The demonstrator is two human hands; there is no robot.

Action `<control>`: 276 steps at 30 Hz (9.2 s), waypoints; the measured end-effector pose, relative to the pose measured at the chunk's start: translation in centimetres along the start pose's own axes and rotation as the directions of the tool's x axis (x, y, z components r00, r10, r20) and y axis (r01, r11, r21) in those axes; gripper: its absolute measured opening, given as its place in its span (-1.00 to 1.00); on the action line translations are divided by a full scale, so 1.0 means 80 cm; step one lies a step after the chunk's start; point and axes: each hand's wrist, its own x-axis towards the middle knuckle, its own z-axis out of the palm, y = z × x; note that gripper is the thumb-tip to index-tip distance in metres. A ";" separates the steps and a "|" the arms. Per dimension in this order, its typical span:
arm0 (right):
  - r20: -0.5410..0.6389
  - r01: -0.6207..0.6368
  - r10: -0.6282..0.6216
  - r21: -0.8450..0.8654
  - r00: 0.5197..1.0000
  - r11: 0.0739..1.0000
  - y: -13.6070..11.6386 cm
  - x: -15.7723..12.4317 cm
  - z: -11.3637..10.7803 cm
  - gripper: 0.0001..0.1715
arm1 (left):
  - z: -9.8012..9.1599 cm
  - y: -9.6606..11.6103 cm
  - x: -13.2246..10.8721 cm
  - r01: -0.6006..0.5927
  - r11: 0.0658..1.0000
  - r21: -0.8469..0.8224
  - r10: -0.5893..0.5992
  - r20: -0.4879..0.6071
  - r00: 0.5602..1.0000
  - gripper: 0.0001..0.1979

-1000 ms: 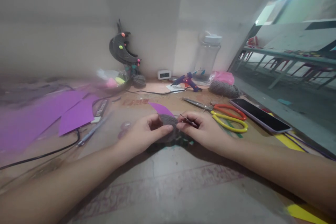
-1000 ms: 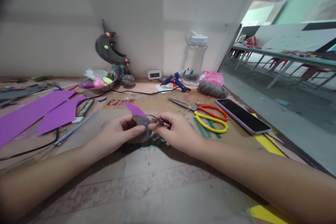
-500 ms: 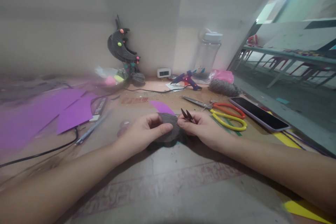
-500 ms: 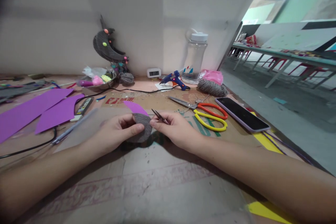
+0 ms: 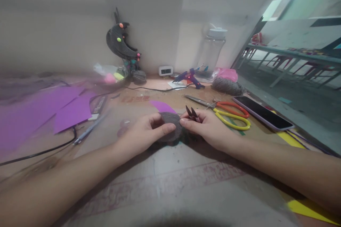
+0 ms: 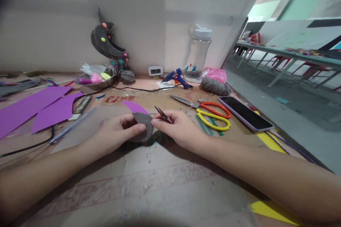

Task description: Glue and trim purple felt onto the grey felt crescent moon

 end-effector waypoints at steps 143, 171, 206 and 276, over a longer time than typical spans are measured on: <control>0.035 0.053 -0.046 -0.273 0.998 0.961 -0.006 -0.011 -0.001 -0.86 | 0.004 0.014 -0.007 0.093 0.979 0.179 -0.097 0.012 0.995 -0.75; 0.288 0.504 -0.608 -0.836 0.740 0.217 0.010 -0.011 -0.030 -0.69 | 0.002 0.027 -0.016 0.128 0.916 0.380 -0.044 -0.224 0.974 -0.78; 0.275 0.519 -0.589 -0.802 0.760 0.296 0.011 -0.011 -0.031 -0.68 | 0.010 0.048 -0.027 0.213 0.852 0.479 -0.092 -0.264 0.960 -0.74; -0.030 0.241 -0.343 -0.654 0.939 0.717 0.003 -0.009 -0.006 -0.81 | 0.025 0.059 -0.023 0.185 0.771 0.609 -0.103 -0.167 0.980 -0.59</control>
